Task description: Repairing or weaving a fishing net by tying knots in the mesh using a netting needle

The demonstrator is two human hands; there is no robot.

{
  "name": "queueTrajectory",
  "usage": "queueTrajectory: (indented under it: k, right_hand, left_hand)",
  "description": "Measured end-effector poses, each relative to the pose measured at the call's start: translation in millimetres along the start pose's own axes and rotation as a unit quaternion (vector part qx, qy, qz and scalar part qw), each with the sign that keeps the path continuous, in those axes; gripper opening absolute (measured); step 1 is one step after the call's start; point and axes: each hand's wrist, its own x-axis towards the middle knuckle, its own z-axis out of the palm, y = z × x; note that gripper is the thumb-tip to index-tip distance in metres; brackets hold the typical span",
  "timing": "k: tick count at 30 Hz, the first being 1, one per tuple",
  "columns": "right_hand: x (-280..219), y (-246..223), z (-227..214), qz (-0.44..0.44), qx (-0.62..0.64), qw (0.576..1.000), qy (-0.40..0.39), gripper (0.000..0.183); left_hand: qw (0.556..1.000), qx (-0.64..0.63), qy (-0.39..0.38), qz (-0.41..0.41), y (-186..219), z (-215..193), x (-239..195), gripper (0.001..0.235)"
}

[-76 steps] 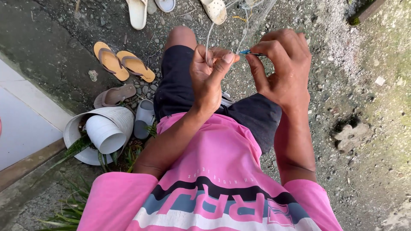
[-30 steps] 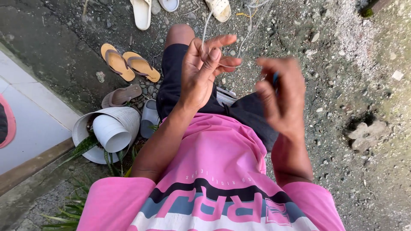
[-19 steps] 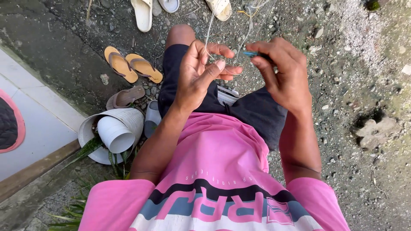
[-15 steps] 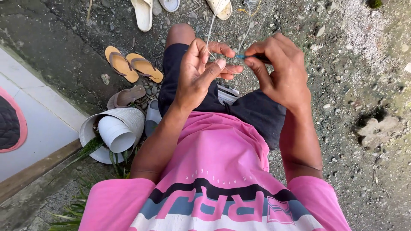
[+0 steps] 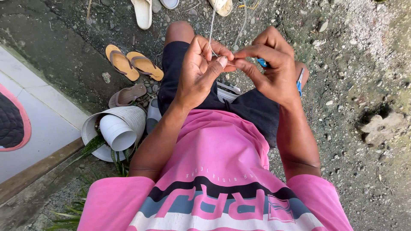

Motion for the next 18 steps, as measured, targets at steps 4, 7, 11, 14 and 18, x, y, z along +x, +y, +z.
queueTrajectory:
  k: [4,7,11,14,18]
  right_hand:
    - [2.4,-0.1,3.5,-0.016,0.044,0.999,0.023,0.011]
    - [-2.4,0.3,6.8,0.014,0.063,0.998,0.013,0.010]
    - [-7.5,-0.4,11.4,0.065,0.078,0.995,0.014,0.008]
    - [-10.6,-6.0,13.7,0.088,0.075,0.993,0.031,0.008]
    - [-20.0,-9.4,13.0,0.103,0.026,0.993,0.042,0.013]
  left_hand:
    - [0.999,0.000,0.031,0.017,-5.0,1.1,0.2,0.021]
    - [0.997,-0.048,0.063,0.020,-12.3,1.7,2.3,0.022]
    - [0.981,-0.157,0.097,-0.065,-25.6,-1.2,3.7,0.021]
    - [0.942,-0.269,0.113,-0.167,-41.0,-4.7,6.9,0.018]
    - [0.900,-0.328,0.137,-0.252,-47.7,-3.4,11.7,0.022]
